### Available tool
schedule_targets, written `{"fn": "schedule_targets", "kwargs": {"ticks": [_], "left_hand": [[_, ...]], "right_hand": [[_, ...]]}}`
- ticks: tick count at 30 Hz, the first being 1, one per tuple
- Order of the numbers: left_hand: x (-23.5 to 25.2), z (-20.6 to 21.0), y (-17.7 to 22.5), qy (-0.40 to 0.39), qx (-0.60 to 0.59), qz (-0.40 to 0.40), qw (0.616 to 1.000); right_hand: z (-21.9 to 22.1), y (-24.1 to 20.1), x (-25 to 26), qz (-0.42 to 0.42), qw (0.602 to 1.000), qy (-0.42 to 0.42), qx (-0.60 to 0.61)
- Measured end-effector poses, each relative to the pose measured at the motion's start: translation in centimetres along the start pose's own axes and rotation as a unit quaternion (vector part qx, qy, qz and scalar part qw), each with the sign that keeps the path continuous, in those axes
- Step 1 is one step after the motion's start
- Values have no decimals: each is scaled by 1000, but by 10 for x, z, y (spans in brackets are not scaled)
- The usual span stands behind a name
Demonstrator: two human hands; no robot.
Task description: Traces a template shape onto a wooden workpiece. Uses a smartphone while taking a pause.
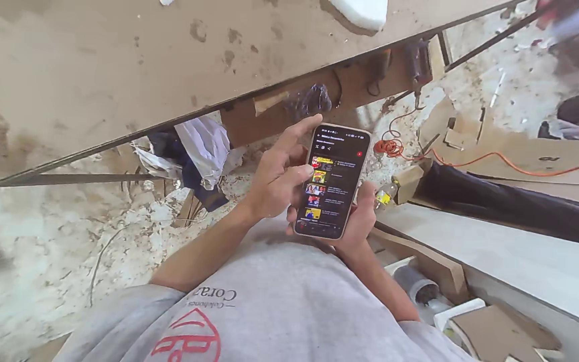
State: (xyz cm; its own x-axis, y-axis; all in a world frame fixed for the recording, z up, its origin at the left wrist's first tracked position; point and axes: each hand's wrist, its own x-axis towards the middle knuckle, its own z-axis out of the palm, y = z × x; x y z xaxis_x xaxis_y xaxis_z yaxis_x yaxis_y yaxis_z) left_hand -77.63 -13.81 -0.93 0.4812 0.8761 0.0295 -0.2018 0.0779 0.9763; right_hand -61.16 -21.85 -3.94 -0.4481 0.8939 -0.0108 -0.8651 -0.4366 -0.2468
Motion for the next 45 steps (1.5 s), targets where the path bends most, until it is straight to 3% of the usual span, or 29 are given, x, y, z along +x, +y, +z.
{"fn": "schedule_targets", "kwargs": {"ticks": [12, 24, 30, 45], "left_hand": [[12, 1, 8, 36, 43, 25, 998], [27, 6, 8, 76, 108, 37, 991], [26, 0, 7, 38, 0, -28, 999], [16, -2, 2, 64, 10, 20, 998]], "right_hand": [[-3, -14, 15, 17, 999, -32, -2], [-11, -23, 20, 1, 1000, -4, -26], [-12, -23, 26, 22, 999, -23, 11], [-8, -19, 25, 39, 999, -22, -14]]}}
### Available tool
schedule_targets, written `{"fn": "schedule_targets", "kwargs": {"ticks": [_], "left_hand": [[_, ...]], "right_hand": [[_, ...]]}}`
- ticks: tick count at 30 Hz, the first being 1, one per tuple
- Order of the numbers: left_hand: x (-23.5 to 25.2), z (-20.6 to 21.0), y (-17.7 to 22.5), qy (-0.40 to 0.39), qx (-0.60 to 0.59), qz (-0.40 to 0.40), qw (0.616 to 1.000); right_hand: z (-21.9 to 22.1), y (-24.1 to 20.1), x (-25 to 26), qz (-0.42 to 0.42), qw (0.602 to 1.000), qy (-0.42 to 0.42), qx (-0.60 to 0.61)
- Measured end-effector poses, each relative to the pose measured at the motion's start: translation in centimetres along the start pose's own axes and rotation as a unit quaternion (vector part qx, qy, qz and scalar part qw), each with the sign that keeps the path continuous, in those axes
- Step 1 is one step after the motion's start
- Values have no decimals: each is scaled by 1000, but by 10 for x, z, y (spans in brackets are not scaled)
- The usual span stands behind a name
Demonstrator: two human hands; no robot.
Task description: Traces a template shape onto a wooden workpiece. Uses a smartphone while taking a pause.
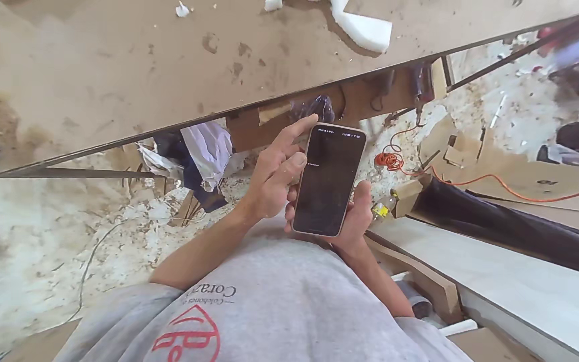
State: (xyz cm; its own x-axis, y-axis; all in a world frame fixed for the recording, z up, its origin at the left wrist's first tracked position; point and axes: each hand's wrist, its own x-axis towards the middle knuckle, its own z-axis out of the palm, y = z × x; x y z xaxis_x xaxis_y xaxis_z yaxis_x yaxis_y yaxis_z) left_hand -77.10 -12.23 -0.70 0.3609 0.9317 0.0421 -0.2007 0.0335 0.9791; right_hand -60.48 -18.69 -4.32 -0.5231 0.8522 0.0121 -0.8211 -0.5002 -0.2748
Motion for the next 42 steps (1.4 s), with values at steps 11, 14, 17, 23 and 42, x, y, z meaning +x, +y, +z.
{"fn": "schedule_targets", "kwargs": {"ticks": [11, 14, 17, 23, 42], "left_hand": [[-6, 5, -5, 18, 62, 24, 998], [-8, 8, -6, 35, 52, 25, 998], [-10, 9, -6, 31, 39, 19, 999], [-11, 12, -5, 21, 37, 10, 999], [-4, 16, 0, 26, 40, 25, 999]], "right_hand": [[-2, -2, -12, 34, 999, -3, 12], [-3, -2, -17, 33, 999, 2, -16], [-4, -2, -21, 32, 999, 14, -16], [-4, -4, -24, 36, 999, 22, -9], [-9, -14, -18, 49, 998, 39, -15]]}}
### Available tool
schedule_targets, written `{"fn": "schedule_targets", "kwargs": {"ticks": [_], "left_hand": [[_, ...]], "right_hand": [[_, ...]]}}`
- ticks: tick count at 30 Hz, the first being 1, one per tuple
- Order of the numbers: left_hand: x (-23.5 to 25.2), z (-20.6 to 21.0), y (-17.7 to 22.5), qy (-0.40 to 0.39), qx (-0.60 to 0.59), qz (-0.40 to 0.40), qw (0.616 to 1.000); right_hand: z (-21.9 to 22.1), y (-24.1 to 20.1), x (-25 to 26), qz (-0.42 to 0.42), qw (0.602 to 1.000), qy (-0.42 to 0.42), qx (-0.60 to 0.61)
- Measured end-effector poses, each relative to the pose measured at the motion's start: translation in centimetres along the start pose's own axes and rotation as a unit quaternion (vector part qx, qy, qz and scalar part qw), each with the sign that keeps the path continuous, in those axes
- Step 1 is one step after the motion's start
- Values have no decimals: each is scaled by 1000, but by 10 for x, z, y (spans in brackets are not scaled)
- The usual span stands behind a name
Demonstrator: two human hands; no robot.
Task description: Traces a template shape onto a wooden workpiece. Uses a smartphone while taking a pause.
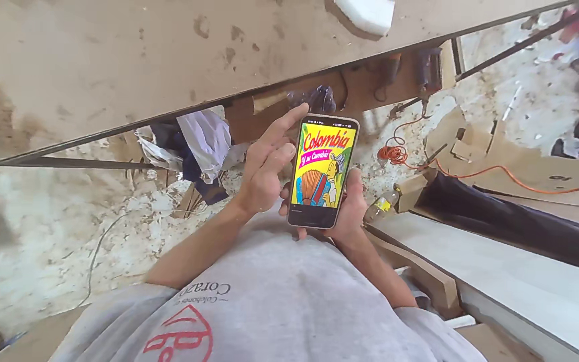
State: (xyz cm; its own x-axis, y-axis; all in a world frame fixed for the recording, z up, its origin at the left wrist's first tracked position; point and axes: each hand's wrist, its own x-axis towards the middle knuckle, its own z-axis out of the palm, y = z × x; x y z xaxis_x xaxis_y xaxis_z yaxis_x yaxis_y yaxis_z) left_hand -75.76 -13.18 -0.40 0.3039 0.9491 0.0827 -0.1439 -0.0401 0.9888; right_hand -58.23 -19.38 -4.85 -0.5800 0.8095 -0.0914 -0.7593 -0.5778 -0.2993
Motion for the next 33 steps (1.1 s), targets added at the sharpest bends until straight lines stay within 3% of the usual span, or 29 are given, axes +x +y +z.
{"fn": "schedule_targets", "kwargs": {"ticks": [33], "left_hand": [[5, -9, -4, -18, -11, 30, 999]], "right_hand": [[8, -1, 7, -15, 1000, -12, -6]]}}
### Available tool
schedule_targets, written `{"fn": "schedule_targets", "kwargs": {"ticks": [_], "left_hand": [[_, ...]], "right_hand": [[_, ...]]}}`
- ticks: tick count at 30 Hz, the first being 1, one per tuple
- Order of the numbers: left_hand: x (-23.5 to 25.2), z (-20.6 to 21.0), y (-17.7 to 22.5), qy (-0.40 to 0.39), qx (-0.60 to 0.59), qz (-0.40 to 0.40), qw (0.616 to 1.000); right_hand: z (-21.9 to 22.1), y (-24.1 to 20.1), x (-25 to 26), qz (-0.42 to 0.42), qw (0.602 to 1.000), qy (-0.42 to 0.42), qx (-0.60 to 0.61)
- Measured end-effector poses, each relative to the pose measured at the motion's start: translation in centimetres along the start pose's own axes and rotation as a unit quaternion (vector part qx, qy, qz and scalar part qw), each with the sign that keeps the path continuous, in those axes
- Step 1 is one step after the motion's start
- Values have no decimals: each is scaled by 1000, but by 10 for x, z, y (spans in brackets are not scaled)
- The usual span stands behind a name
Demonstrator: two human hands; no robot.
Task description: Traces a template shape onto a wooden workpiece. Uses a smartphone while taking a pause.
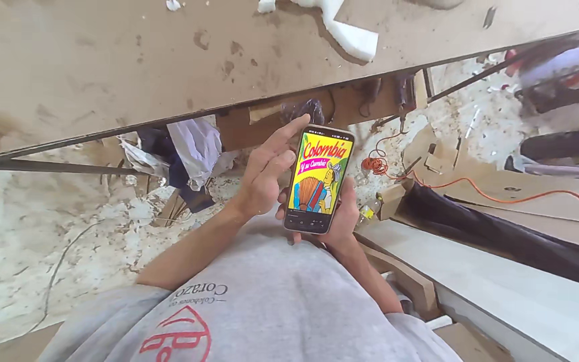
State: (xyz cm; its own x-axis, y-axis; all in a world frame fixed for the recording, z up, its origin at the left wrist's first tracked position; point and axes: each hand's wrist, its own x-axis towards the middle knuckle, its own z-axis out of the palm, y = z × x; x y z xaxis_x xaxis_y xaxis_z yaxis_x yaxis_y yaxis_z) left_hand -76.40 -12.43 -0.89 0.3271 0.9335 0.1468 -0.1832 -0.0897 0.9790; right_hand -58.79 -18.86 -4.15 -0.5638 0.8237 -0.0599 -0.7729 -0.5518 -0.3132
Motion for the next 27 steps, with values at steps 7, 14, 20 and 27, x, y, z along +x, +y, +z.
{"fn": "schedule_targets", "kwargs": {"ticks": [7, 14, 20, 27], "left_hand": [[-1, 0, 2, 4, 9, -16, 1000], [-1, 1, 3, 5, 13, -31, 999], [-1, 2, 2, 4, 16, -31, 999], [-2, 2, 2, 3, 15, -33, 999]], "right_hand": [[1, 1, -1, -2, 1000, 7, 2], [1, 2, -2, -6, 1000, 12, -2], [0, 2, -2, -4, 1000, 3, 4], [-1, 2, -3, -4, 1000, 11, 0]]}}
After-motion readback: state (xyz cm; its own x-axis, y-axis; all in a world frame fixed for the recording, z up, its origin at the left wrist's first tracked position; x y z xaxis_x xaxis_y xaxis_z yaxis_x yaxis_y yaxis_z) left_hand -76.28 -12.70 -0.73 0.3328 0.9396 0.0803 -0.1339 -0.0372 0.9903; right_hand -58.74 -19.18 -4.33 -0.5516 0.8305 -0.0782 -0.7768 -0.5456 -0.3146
